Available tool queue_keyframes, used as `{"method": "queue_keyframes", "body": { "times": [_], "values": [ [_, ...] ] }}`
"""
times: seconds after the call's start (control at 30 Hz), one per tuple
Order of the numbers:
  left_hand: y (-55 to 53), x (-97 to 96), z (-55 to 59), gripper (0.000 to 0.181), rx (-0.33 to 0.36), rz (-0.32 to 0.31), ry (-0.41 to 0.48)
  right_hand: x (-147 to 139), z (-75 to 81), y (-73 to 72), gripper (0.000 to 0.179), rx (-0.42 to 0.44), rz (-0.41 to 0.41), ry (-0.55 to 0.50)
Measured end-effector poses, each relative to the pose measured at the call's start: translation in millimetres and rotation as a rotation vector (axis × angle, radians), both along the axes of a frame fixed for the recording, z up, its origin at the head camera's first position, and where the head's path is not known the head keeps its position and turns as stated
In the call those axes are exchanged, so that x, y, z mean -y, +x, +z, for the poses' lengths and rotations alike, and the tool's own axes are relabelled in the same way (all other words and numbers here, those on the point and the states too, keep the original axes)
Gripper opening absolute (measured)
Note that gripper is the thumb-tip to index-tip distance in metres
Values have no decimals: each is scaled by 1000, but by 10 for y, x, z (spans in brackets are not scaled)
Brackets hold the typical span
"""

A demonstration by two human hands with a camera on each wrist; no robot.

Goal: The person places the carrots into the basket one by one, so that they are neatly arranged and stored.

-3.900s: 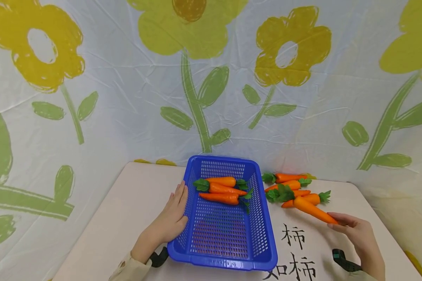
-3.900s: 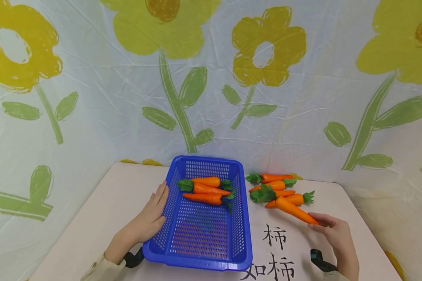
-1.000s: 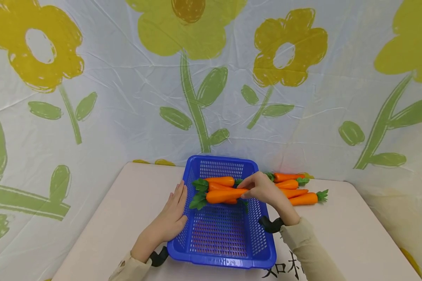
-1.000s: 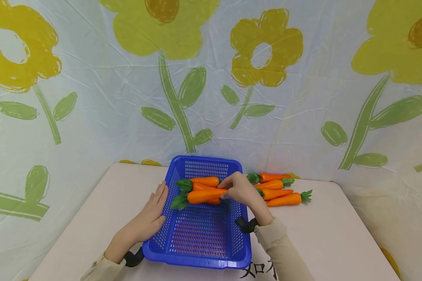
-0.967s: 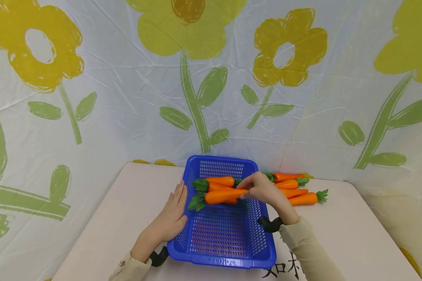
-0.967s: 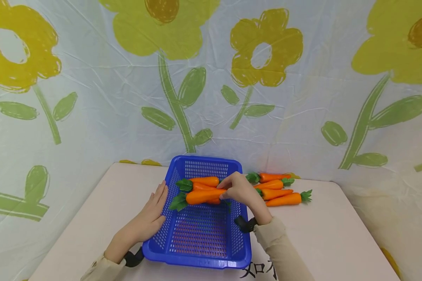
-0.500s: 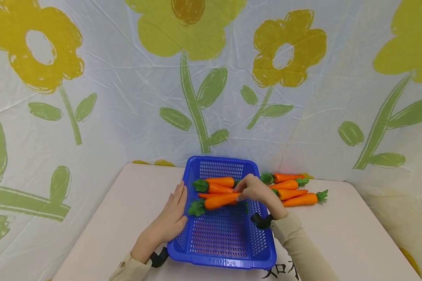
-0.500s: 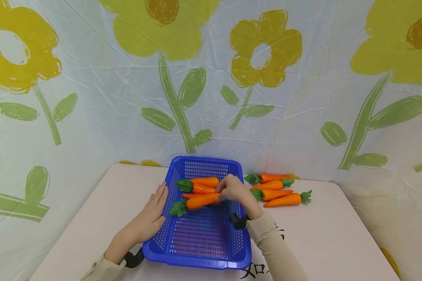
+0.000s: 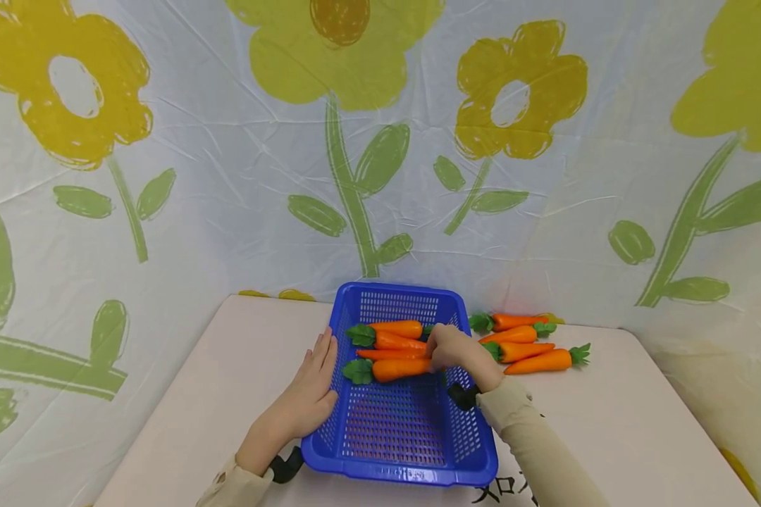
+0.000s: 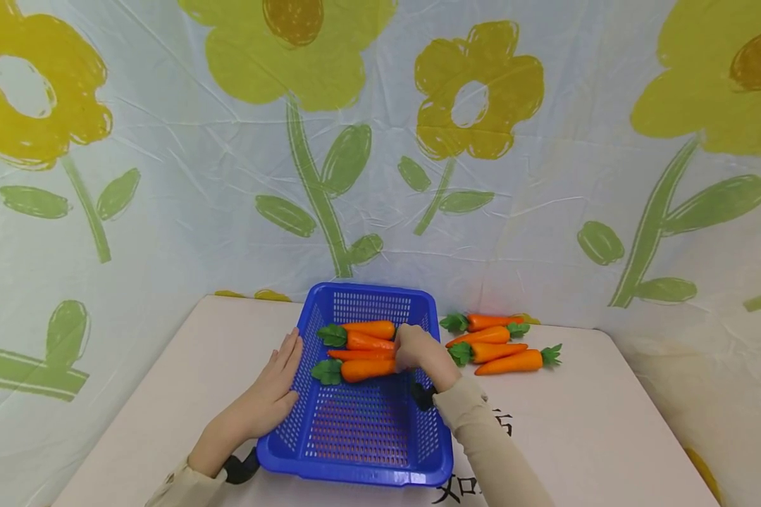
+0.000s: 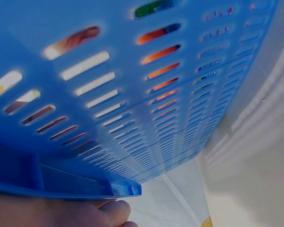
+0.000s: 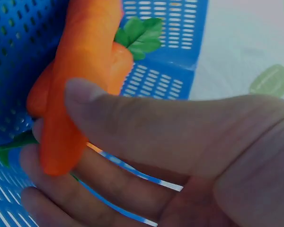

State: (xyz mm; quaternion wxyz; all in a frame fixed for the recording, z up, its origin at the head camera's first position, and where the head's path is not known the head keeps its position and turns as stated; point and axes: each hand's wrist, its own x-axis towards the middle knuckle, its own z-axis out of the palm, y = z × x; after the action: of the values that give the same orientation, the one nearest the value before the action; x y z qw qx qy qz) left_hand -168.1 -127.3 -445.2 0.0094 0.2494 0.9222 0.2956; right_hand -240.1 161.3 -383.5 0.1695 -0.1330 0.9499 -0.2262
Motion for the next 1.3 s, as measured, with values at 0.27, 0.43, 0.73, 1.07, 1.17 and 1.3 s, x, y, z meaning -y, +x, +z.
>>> {"method": "queue_keyframes", "body": {
  "times": [0.27,0.43,0.73,1.07,1.17,1.3],
  "values": [
    [-10,4,-21,78,-14,4,0,150,-75,-76,24,76,-19,198],
    [-13,-2,-24,78,-24,3,1,238,-196,-137,32,129,-75,281],
    [5,-23,5,78,-22,-3,6,253,-416,-213,33,175,-121,311],
    [8,-18,4,77,-35,1,0,252,-384,-210,36,119,-134,316],
    [11,-18,1,77,-39,1,6,249,-359,-191,36,57,-125,340],
    [7,-21,7,76,-44,-1,20,218,-301,-160,37,-22,-131,341]
  ]
}}
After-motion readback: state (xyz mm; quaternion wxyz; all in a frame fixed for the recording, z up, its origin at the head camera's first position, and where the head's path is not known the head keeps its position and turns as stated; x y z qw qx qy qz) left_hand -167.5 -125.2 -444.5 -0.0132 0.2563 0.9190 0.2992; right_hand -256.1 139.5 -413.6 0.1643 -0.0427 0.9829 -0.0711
